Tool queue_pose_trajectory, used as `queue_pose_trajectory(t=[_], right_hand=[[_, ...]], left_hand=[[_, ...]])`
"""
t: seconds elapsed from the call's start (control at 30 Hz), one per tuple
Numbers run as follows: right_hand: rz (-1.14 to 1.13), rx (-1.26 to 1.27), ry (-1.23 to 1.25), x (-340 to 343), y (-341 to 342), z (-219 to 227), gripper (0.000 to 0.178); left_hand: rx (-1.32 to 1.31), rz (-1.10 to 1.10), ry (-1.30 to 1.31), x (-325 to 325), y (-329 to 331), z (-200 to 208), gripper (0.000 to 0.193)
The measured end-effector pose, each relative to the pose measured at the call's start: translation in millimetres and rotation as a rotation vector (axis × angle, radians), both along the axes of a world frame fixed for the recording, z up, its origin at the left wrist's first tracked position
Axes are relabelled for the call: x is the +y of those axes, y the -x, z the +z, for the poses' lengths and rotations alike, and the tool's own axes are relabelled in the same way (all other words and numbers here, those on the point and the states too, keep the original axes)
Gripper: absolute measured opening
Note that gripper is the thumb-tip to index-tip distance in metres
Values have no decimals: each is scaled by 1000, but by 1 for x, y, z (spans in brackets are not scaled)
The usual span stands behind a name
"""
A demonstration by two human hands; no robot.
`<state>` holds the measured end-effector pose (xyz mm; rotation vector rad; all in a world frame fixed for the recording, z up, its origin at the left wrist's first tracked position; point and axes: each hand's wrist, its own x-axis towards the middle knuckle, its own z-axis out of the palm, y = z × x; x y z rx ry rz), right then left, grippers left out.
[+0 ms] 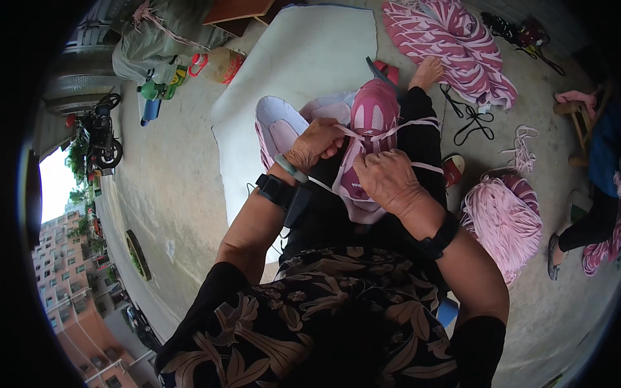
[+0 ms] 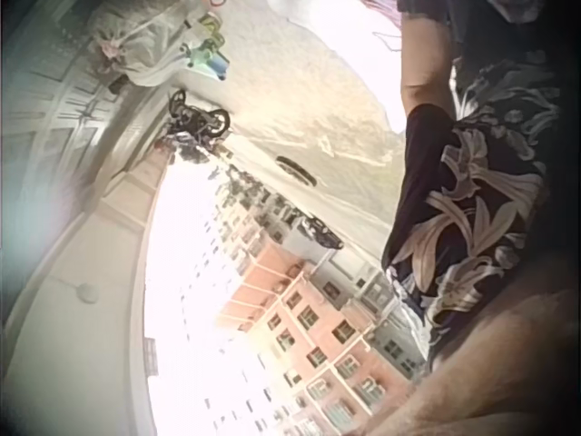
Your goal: The person sits on the floor and laces a pink sneaker with a long pink shoelace. They thread the lace through the eyelets, pull it tight, and tie a knot at the top. The person handles the shoe and lace by hand throughout the process.
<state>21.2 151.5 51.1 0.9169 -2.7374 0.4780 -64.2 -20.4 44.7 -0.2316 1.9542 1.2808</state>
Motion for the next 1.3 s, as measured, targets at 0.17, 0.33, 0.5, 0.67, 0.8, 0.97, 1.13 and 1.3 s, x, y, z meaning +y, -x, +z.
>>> queue_pose_trajectory(t=[0.17,0.33,0.5,0.67,0.8,0.97,1.13,1.3], right_hand=[[9,-14,3,-5,-6,5,9],[-7,-13,20,4,-13,4,10],[-48,-17,39,9,-15,-1,13],[-79,-50,13,-2,-3,-8,12],[-60,-26,85,-12,16,-6,11],[30,25,43,9,-5,3,17],[90,77,39,25,-45,38,20],[116,45,34,31,-73,53,21]], left_hand=[[-47,-101,43,-1,-1,8,32],[-180,124,17,6,-3,2,28],[-238,215,-168,3,-2,-14,21],[855,-347,337,-14,12,-27,16],[1028,-546,627,-25,23,-22,12],[733,-280,315,-28,15,-26,8],[901,-249,247,3,-8,-28,9],[897,-157,213,7,-19,-38,10]])
